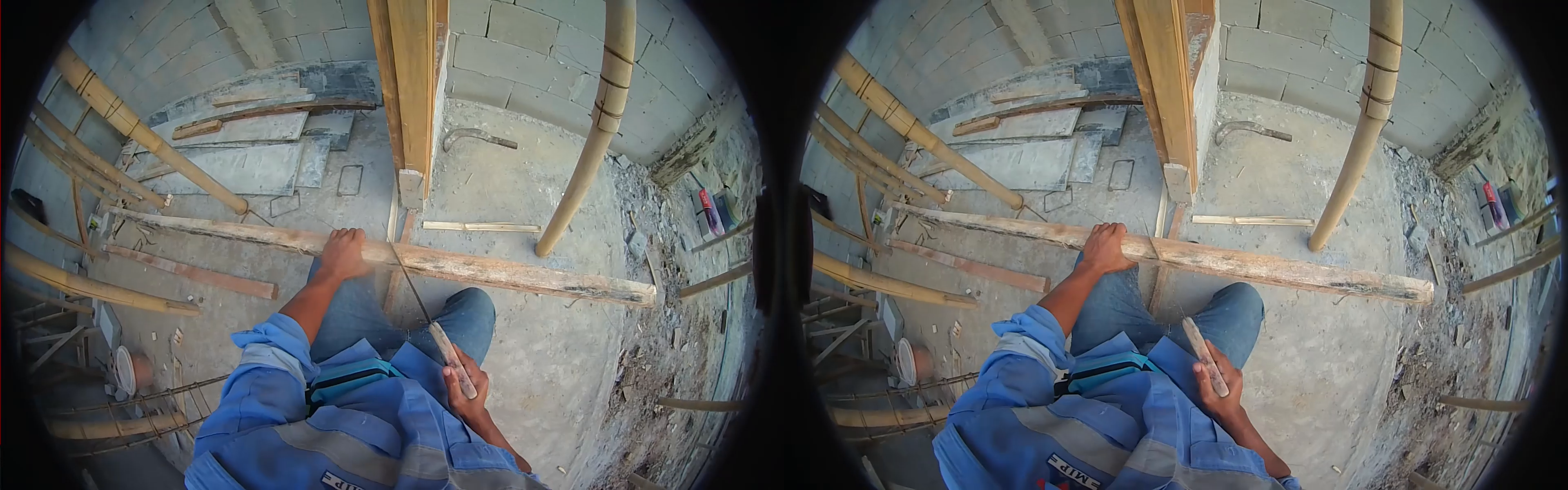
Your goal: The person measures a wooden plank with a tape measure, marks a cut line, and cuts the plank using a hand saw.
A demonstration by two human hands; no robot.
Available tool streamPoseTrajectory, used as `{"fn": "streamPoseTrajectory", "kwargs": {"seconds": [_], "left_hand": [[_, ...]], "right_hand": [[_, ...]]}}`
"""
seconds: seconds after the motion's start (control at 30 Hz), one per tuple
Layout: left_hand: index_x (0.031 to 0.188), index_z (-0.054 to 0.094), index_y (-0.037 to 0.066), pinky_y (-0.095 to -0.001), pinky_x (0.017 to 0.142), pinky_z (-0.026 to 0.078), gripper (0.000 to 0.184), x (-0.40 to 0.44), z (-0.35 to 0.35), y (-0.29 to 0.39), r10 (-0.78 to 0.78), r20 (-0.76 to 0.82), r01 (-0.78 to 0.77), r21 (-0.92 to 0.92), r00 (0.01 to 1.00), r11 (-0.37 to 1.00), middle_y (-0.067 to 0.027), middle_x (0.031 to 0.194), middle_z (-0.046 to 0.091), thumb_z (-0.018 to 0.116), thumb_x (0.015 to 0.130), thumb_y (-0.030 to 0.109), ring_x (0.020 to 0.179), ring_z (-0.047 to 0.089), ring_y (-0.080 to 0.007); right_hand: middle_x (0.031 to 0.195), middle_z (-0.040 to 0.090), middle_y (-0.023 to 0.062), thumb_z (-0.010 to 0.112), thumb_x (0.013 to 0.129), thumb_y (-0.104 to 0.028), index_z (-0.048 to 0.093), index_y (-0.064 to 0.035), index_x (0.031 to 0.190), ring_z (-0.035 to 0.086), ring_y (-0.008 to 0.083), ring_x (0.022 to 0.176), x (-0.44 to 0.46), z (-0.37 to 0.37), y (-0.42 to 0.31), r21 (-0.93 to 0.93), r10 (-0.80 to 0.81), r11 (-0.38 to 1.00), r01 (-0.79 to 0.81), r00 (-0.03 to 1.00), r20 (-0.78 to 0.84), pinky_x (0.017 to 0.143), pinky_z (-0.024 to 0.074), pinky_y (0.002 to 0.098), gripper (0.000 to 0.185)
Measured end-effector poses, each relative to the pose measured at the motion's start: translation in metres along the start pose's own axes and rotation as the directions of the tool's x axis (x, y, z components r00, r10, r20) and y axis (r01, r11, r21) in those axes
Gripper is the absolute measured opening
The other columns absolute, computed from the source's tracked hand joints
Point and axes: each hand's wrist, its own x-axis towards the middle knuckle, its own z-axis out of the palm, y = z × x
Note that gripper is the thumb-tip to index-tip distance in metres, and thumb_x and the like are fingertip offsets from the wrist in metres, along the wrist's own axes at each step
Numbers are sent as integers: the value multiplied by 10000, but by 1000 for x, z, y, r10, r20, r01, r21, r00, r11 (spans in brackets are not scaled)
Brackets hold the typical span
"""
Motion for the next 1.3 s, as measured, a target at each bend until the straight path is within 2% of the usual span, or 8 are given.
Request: {"fn": "streamPoseTrajectory", "kwargs": {"seconds": [0.53,0.6,0.7,0.73,0.87,0.97,1.03,1.3], "left_hand": [[1083,632,33,-438,1035,450,654,-7,-8,6,-67,75,68,-12,995,998,-178,1081,700,867,620,431,1103,639,-347],[1082,631,33,-439,1038,447,653,1,-15,3,-66,65,66,-9,996,998,-180,1085,700,868,617,426,1101,640,-346],[1080,630,31,-436,1038,446,644,2,-28,4,-37,109,38,-4,993,999,-183,1090,700,868,617,410,1100,640,-345],[1080,630,31,-433,1036,448,641,11,-32,2,-27,122,27,3,992,1000,-182,1090,700,868,618,405,1098,640,-345],[1076,631,29,-425,1031,451,627,-1,-19,4,-44,68,45,-21,997,999,-175,1092,698,862,627,400,1094,641,-342],[1085,632,30,-427,1031,449,630,-3,-22,13,-53,44,53,-3,998,999,-177,1108,699,858,631,404,1109,641,-340],[1089,632,30,-429,1032,451,636,8,-19,4,-54,83,55,-4,995,998,-178,1113,700,855,629,407,1117,642,-340],[1097,630,44,-431,1042,454,672,8,-12,2,-38,85,39,-6,996,999,-180,1108,698,870,611,441,1114,645,-339]], "right_hand": [[1070,764,227,755,967,-249,629,30,1365,764,226,965,88,62,14,-12,16,1000,-15,998,53,844,580,337,503],[1029,758,229,759,961,-244,632,25,1357,768,218,889,113,91,20,-4,-181,983,181,981,-63,789,584,340,496],[1055,764,230,751,965,-239,639,23,1349,775,224,910,67,63,-1,-14,128,992,-128,992,13,810,589,335,478],[1102,763,246,748,967,-237,633,43,1352,776,242,976,40,48,9,-79,-95,993,91,995,-42,859,588,332,490],[1153,758,249,757,957,-213,607,90,1366,768,271,1032,-17,-7,-14,-30,-44,999,44,999,12,904,583,342,530],[1110,754,253,742,973,-203,614,56,1370,770,238,997,68,49,3,-72,108,992,-101,990,93,858,585,357,492],[1129,763,172,719,990,-224,633,27,1368,725,182,1023,111,91,20,-1,-87,996,87,995,-43,909,554,322,462],[1106,774,203,735,978,-228,619,59,1371,758,224,945,-10,-12,-7,-70,-35,997,34,999,-15,843,581,341,500]]}}
